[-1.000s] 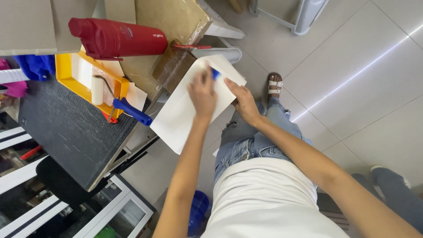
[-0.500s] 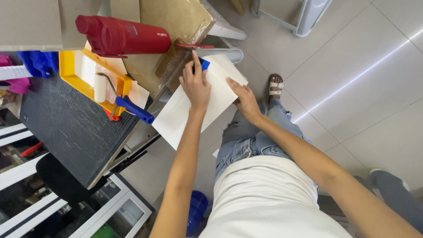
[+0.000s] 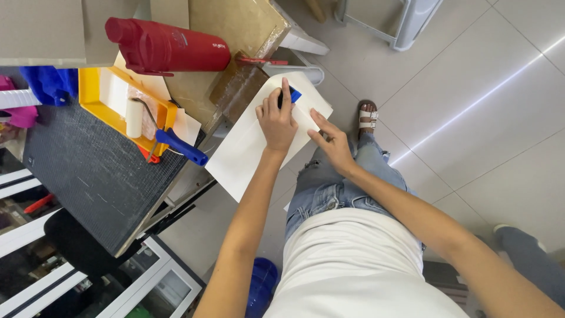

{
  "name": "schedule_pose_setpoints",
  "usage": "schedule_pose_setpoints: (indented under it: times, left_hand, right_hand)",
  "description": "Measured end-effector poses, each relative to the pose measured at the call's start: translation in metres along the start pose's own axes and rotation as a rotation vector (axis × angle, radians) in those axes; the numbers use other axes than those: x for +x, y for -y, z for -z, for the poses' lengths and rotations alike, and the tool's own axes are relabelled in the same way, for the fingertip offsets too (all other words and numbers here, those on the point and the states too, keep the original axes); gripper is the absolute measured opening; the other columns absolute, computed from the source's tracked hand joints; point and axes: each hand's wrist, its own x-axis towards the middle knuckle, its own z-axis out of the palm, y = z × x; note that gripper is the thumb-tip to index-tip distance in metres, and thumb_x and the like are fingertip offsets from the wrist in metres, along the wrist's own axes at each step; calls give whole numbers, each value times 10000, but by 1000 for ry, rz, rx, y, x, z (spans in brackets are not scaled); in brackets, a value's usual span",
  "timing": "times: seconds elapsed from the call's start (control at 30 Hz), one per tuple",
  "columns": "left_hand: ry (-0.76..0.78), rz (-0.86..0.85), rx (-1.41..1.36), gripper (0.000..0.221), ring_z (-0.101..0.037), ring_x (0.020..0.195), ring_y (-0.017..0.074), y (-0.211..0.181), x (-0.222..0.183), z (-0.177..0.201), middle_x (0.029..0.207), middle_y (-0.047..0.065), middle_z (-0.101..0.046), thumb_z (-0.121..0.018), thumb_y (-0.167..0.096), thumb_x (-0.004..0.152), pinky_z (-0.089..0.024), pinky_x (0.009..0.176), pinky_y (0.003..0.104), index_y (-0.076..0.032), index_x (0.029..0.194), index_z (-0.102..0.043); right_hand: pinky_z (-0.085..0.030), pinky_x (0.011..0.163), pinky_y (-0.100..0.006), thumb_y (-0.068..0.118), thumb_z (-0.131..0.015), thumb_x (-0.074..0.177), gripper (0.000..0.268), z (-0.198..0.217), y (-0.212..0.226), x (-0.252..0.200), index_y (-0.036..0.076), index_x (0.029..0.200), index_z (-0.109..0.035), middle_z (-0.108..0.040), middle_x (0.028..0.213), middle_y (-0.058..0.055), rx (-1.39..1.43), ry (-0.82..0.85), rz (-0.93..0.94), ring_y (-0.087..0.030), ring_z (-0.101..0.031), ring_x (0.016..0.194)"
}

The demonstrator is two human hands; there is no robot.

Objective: The person smooths a white sheet with a blue squeegee, then uses a paint roller to apply adhesive to a rectangular board. They place the sheet onto the adhesive-coated board and smooth it with the squeegee. The person repeats this process on another board, using a utility knife and ruler to trim excess material.

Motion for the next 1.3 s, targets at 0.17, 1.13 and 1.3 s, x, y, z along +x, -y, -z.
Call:
schedule_pose_setpoints:
  times: [0.17, 1.13, 1.3]
  left_hand:
    - [-21, -4, 24, 486, -529, 818, 173, -1, 1, 1, 1113, 39, -591, -498, -223, 1016, -326, 741, 321, -125, 1492, -474]
    - [212, -2, -268, 646, -616, 928, 257, -21, -14, 9, 1146, 73, -612, -655, -18, 838, -393, 743, 378, -178, 1451, -532]
    - [192, 157, -220, 580, -621, 954, 277, -42, -23, 4, 1150, 66, -603, -700, -67, 793, -448, 732, 425, -171, 1356, -611]
  right_hand:
    - [-270, 1168, -467, 289, -665, 1011, 349, -14, -23, 4, 211, 1349, -628, -637, 1361, -15, -136, -152, 8, -247, -533, 1323]
    - [-518, 877, -431, 99, -886, 770, 462, -15, -42, 21, 103, 1174, -661, -720, 1105, -56, -213, -71, 370, -269, -689, 1036]
    - [-511, 933, -398, 141, -890, 783, 523, -17, -58, 23, 184, 1256, -672, -707, 1195, 4, -220, -83, 335, -219, -675, 1083]
